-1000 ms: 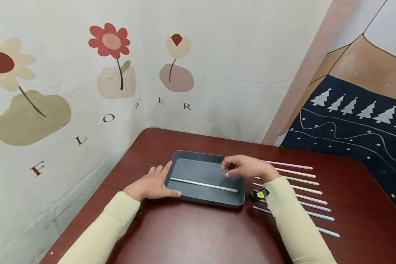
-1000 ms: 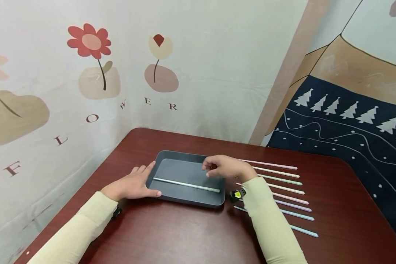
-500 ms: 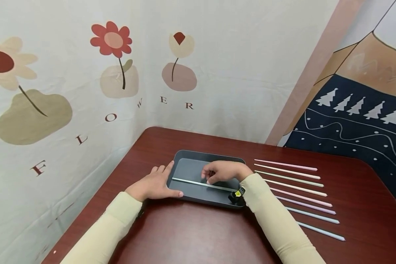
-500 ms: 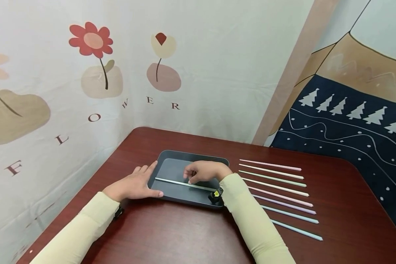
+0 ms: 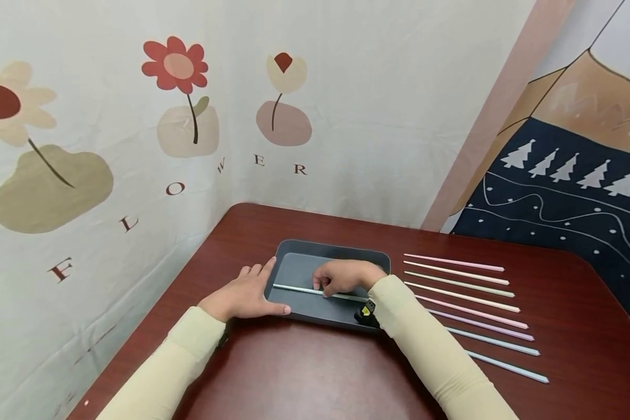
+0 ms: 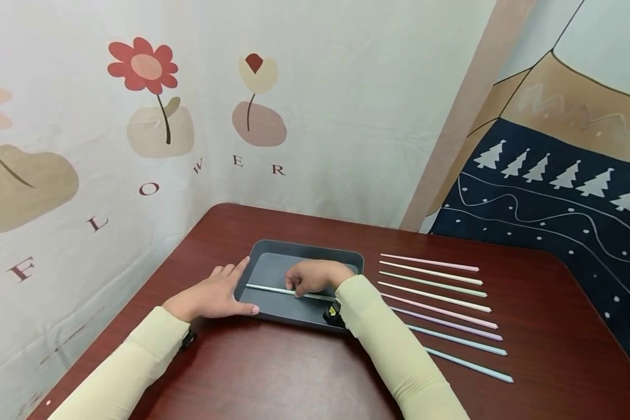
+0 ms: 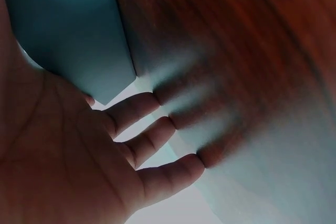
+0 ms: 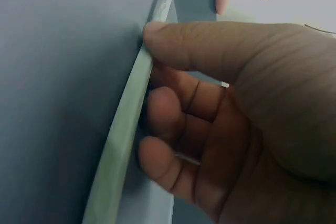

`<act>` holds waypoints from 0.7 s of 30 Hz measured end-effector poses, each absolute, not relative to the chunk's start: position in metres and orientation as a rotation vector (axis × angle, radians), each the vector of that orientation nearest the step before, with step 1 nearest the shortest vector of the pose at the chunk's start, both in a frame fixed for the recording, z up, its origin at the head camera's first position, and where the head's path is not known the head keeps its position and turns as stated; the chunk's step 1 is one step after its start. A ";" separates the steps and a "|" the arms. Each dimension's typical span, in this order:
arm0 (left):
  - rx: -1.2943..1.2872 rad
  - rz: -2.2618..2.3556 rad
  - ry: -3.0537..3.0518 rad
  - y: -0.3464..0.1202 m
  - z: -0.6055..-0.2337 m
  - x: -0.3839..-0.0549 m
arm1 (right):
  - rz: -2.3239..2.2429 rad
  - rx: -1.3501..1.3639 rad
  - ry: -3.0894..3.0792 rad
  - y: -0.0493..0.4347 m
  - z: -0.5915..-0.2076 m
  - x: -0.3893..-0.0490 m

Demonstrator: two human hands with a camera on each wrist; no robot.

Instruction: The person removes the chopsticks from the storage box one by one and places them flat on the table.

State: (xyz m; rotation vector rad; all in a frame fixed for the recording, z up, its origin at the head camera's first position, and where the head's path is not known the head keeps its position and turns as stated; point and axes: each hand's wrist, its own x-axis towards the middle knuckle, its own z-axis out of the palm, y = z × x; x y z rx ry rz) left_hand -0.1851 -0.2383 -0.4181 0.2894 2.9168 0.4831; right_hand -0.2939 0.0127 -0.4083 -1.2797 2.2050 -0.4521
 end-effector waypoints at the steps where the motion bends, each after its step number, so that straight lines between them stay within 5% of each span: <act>1: 0.288 0.480 2.916 -0.238 -0.418 -0.185 | -0.449 -1.271 2.203 0.013 -0.408 -0.294; 21: 0.309 0.468 2.921 -0.240 -0.417 -0.185 | -0.579 -1.269 2.255 0.020 -0.378 -0.301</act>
